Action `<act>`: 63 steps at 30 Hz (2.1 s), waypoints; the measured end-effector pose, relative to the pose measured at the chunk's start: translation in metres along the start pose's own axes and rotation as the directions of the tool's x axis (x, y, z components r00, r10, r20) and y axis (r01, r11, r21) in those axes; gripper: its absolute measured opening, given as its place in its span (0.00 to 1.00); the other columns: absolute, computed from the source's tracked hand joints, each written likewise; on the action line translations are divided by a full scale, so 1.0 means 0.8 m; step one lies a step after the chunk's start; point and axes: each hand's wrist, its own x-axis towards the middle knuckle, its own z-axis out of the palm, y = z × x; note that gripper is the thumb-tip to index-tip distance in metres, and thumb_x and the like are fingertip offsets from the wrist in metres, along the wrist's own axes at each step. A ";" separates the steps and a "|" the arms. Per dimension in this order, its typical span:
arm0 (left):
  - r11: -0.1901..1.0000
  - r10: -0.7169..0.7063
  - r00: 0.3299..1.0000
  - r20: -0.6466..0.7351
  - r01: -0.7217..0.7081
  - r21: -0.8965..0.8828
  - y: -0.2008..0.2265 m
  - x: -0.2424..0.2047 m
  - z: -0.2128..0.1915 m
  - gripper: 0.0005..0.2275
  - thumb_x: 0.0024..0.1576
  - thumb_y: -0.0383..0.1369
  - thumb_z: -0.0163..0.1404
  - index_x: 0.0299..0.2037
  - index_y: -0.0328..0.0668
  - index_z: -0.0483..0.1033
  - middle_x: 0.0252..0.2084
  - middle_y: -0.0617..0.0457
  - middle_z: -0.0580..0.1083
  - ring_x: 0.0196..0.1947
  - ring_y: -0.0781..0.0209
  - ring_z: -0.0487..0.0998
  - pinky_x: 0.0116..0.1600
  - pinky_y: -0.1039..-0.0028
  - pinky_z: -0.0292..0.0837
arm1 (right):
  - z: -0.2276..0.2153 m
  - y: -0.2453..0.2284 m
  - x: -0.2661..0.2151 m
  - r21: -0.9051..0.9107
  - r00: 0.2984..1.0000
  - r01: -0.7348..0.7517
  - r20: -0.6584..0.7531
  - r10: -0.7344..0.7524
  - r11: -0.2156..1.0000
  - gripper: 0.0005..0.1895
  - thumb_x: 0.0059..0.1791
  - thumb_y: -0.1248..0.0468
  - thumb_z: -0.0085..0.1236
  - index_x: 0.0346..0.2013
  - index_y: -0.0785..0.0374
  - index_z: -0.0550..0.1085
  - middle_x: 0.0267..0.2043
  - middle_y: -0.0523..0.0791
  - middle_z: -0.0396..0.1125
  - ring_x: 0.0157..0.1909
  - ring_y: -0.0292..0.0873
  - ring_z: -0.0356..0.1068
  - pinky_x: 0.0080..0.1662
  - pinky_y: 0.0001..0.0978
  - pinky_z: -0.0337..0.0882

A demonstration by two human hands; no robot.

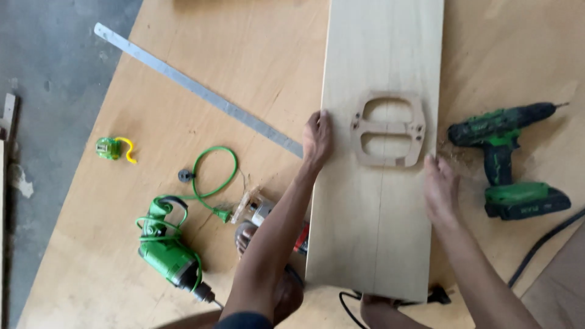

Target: The person uses a handheld router to shape a small wooden piece, then places it on a larger wooden board. They use a cordless drill to drive screws into the board, securing the small piece in place. The person adjusts the position of the wooden piece and continues drilling.

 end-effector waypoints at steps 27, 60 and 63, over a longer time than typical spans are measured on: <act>0.904 -0.271 0.898 -0.346 0.361 0.229 0.156 -0.012 0.016 0.41 0.61 0.64 0.36 0.65 0.28 0.68 0.65 0.28 0.66 0.66 0.32 0.66 0.66 0.48 0.64 | 0.056 -0.143 0.170 -0.543 0.588 0.773 0.417 -0.693 0.329 0.33 0.54 0.70 0.59 0.74 0.54 0.61 0.76 0.58 0.48 0.76 0.64 0.47 0.70 0.65 0.55; 0.433 0.280 0.797 0.536 -0.603 0.670 -0.054 -0.080 0.003 0.22 0.55 0.35 0.54 0.55 0.29 0.63 0.50 0.39 0.62 0.47 0.46 0.65 0.48 0.57 0.71 | -0.167 0.031 0.001 -0.629 0.805 0.481 0.040 -0.592 0.611 0.14 0.67 0.68 0.67 0.58 0.82 0.79 0.37 0.57 0.73 0.28 0.48 0.68 0.29 0.38 0.68; 0.081 0.232 0.611 0.757 -0.788 0.611 -0.070 -0.113 -0.035 0.30 0.53 0.48 0.54 0.65 0.50 0.64 0.61 0.49 0.62 0.57 0.47 0.63 0.60 0.57 0.58 | -0.162 0.026 0.006 -0.558 0.805 0.510 0.041 -0.592 0.655 0.13 0.65 0.69 0.64 0.57 0.83 0.78 0.39 0.57 0.72 0.30 0.49 0.66 0.33 0.40 0.67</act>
